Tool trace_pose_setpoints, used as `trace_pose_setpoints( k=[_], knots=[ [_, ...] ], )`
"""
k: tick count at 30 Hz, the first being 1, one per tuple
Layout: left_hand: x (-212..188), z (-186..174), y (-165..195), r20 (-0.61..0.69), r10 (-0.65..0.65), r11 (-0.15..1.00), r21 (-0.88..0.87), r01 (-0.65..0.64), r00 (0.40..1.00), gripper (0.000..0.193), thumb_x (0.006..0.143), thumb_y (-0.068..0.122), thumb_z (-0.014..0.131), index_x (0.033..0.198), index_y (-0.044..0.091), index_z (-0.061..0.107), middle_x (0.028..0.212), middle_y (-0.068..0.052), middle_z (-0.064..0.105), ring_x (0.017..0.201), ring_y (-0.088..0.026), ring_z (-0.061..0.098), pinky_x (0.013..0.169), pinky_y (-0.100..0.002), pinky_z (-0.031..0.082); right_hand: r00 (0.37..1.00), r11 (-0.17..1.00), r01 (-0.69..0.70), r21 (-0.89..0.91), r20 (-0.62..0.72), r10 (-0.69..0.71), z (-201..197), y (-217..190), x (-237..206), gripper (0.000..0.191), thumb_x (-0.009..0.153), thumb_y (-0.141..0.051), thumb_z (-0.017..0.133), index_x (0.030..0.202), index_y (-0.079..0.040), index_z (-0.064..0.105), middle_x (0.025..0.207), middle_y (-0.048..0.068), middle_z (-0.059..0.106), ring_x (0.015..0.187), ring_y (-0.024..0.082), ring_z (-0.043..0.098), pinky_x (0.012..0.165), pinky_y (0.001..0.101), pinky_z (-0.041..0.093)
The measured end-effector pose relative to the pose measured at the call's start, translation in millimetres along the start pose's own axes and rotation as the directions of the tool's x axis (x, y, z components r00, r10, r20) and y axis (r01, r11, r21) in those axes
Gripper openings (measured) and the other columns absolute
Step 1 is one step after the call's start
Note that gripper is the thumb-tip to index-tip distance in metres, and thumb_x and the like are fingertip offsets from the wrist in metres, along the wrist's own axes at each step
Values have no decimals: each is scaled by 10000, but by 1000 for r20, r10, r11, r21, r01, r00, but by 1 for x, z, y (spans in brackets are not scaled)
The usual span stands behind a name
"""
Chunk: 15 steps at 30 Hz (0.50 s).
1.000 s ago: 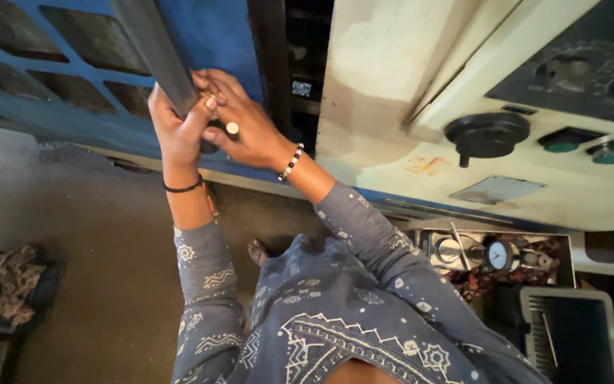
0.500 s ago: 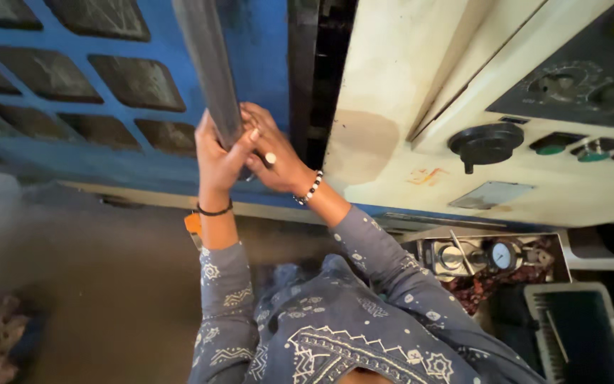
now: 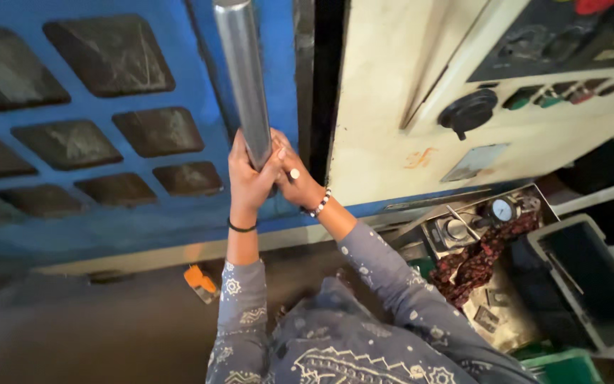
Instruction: The person clamps a cylindrical metal rod in a bandsaw, pulls the saw handle down to cut through it, then removes the cut piece and places it into a green crate. They repeat the cycle, loading another rod section into the vise and cutting again.
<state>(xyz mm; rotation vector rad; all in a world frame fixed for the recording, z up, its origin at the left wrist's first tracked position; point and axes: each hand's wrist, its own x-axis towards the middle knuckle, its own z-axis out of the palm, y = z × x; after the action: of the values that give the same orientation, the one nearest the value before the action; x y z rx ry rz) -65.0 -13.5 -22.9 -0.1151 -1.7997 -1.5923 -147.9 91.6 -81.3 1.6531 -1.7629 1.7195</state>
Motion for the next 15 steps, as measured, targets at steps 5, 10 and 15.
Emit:
trace_pose_setpoints(
  k=[5, 10, 15],
  knots=[
    [0, -6, -6, 30, 20, 1000, -9, -20, 999, 314, 923, 110, 759, 1173, 10, 597, 1032, -56, 675, 941, -128, 642, 852, -295, 554, 998, 1000, -6, -31, -59, 4, 10, 7, -10, 625, 1116, -514, 393, 1419, 18, 523, 1551, 189, 493, 1542, 424, 376, 1330, 523, 240],
    [-6, -11, -21, 31, 14, 997, -75, -11, 999, 360, 947, 125, 767, 1224, -13, 582, 1082, -64, 667, 982, -138, 641, 902, -302, 547, 995, 1000, -6, -21, -95, 4, 18, 15, -20, 415, 1107, -354, 521, 1342, -15, 570, 1558, 207, 469, 1541, 413, 367, 1301, 499, 303],
    [-4, -12, -28, 0, 99, 995, -21, -99, 995, 411, 959, 118, 787, 1272, -46, 578, 1104, -90, 644, 997, -156, 631, 921, -315, 539, 993, 995, -99, -26, -68, 98, 18, 4, -18, 304, 1086, -233, 535, 1313, -35, 577, 1588, 184, 453, 1565, 362, 375, 1300, 457, 334]
  ],
)
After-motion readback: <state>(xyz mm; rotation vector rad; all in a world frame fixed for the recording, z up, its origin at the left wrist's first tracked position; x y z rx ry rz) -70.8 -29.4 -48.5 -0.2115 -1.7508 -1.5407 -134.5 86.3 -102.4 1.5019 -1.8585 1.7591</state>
